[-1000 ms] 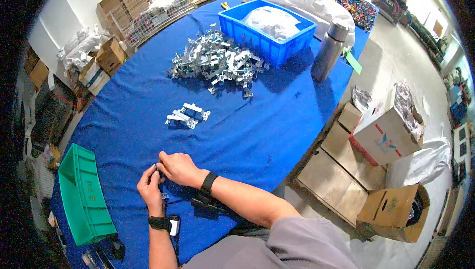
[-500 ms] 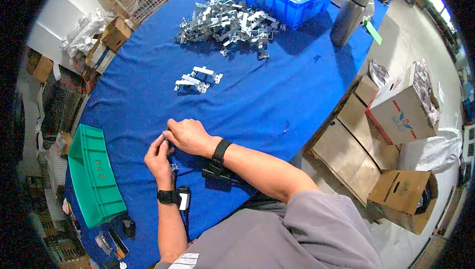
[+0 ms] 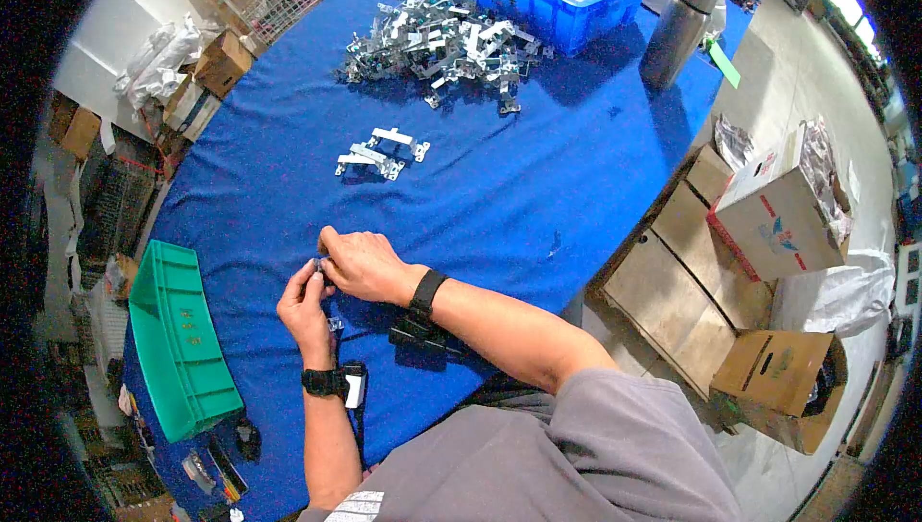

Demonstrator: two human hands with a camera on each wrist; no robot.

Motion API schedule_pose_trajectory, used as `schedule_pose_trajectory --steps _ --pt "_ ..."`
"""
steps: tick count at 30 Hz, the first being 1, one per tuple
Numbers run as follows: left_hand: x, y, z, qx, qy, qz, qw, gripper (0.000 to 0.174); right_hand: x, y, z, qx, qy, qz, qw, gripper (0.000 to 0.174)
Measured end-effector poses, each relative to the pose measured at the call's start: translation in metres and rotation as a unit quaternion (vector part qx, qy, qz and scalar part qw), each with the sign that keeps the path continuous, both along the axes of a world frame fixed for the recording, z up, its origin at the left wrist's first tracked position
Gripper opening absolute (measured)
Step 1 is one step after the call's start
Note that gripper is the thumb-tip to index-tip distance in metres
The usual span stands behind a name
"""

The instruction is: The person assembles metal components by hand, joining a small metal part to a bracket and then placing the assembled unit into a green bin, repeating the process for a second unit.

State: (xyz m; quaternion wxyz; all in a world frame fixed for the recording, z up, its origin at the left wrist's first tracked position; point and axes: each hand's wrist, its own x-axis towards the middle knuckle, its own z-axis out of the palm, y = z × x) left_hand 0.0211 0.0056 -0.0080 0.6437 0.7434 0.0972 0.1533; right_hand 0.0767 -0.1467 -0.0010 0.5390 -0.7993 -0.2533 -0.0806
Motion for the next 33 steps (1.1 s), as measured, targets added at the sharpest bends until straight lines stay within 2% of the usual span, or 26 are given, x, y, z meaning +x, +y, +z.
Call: schedule_pose_trajectory --steps 2,6,8,11,12,14,18,20,24,26,30,32,33 --pt "-0.0017 -0.0021 0.0025 0.0 -0.005 -0.003 1.0 0.024 0.0008 -0.0006 -0.0003 -0.069 0.03 0.018 0.997 0.025" --pt "0.0005 0.0002 -0.0014 0.006 -0.007 0.005 1.0 0.024 0.0036 0.0004 -0.0001 -0.1 0.021 0.027 0.994 0.024" --pt "-0.0006 0.0009 -0.0035 -0.005 -0.017 -0.005 1.0 0.023 -0.0005 0.0012 -0.0009 -0.013 0.0 0.005 1.0 0.023" --pt "-0.0018 -0.0001 -0.0007 -0.008 -0.015 -0.009 1.0 0.023 -0.0004 0.0003 -0.0014 0.002 -0.006 0.018 1.0 0.028" --pt "-0.0006 -0.0001 0.0 -0.008 -0.019 -0.007 1.0 0.023 0.0011 0.0003 -0.0012 0.001 -0.009 0.019 1.0 0.028" --pt "-0.0002 -0.0005 -0.0005 0.017 -0.012 0.005 1.0 0.022 0.0024 0.0002 -0.0031 -0.074 0.0 0.029 0.997 0.026" --pt "-0.0024 -0.0033 0.0019 0.012 -0.022 0.0 1.0 0.023 0.0003 0.0 -0.0019 -0.085 0.015 0.03 0.996 0.025" --pt "-0.0005 -0.0018 0.0003 0.006 -0.018 0.009 1.0 0.023 -0.002 0.0 0.0027 -0.01 0.003 0.013 1.0 0.027" --pt "-0.0022 0.0025 -0.0058 -0.006 -0.009 0.001 1.0 0.021 -0.0015 0.0018 -0.0049 -0.004 0.002 0.009 1.0 0.028" --pt "-0.0008 0.0001 -0.0025 0.006 -0.016 0.006 1.0 0.023 0.0027 -0.0003 -0.0027 -0.085 0.018 0.039 0.995 0.025" --pt "-0.0004 -0.0013 -0.0008 0.006 -0.017 0.005 1.0 0.023 0.002 0.0012 -0.002 -0.086 0.015 0.024 0.996 0.025" --pt "-0.0003 -0.0008 -0.0004 0.008 -0.017 0.003 1.0 0.023 -0.0023 -0.0001 0.0018 0.004 -0.012 0.012 1.0 0.027" --pt "-0.001 -0.0012 -0.0003 0.007 -0.018 0.003 1.0 0.023 -0.0033 0.001 -0.0006 0.003 -0.013 0.012 1.0 0.027"
